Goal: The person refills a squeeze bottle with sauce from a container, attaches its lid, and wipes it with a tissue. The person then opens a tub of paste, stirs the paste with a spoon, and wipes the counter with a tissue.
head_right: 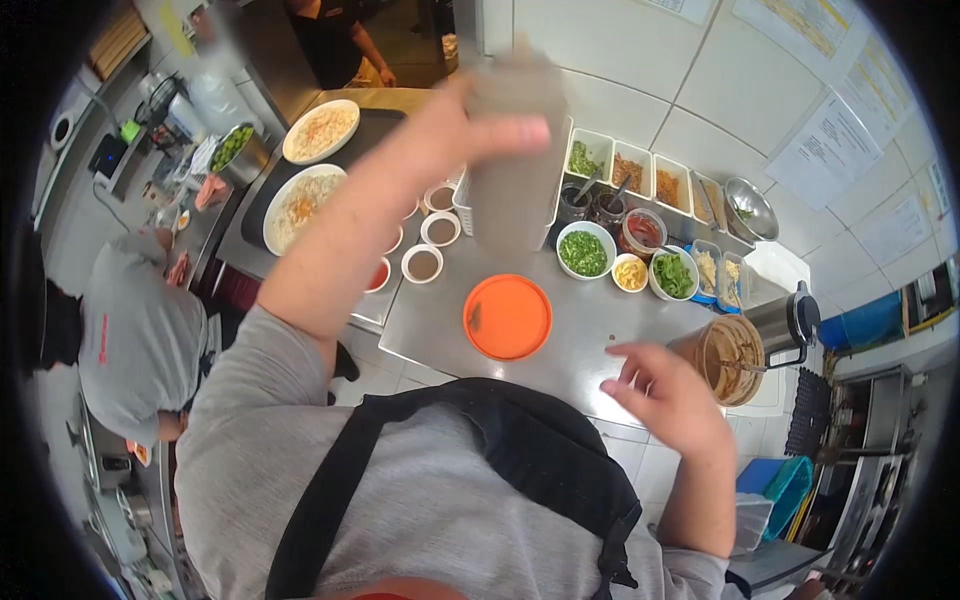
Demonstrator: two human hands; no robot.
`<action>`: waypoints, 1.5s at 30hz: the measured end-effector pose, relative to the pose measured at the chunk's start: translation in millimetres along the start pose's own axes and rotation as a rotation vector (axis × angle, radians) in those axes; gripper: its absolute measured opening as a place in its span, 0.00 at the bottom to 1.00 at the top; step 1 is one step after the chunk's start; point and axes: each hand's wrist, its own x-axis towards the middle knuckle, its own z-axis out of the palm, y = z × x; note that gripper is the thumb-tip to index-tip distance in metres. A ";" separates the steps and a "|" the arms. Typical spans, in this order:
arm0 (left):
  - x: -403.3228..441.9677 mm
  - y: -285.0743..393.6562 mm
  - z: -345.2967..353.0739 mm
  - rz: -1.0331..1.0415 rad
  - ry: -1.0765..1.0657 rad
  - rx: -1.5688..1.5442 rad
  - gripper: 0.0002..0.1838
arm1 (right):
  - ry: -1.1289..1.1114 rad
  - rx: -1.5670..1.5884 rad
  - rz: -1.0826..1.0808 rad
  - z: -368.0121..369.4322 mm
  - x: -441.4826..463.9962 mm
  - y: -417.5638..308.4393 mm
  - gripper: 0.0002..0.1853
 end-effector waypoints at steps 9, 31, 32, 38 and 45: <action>144.6 -92.5 -100.4 0.176 0.313 0.750 0.33 | 0.260 -0.205 0.254 78.4 5.4 65.1 0.22; 229.1 -255.8 -126.5 -0.045 -0.556 0.858 0.44 | 0.681 0.122 -0.151 -40.4 349.3 -31.6 0.28; 231.5 -255.7 -128.3 -0.005 -0.625 0.861 0.43 | 0.661 0.162 -0.142 -39.0 339.0 -27.4 0.28; 212.5 -23.1 -146.5 0.171 -0.237 1.057 0.18 | 0.643 0.193 -0.335 -7.9 224.9 -37.3 0.27; 248.1 89.4 -229.1 0.528 0.581 1.461 0.20 | 0.542 -0.043 -0.450 15.9 127.3 -46.4 0.28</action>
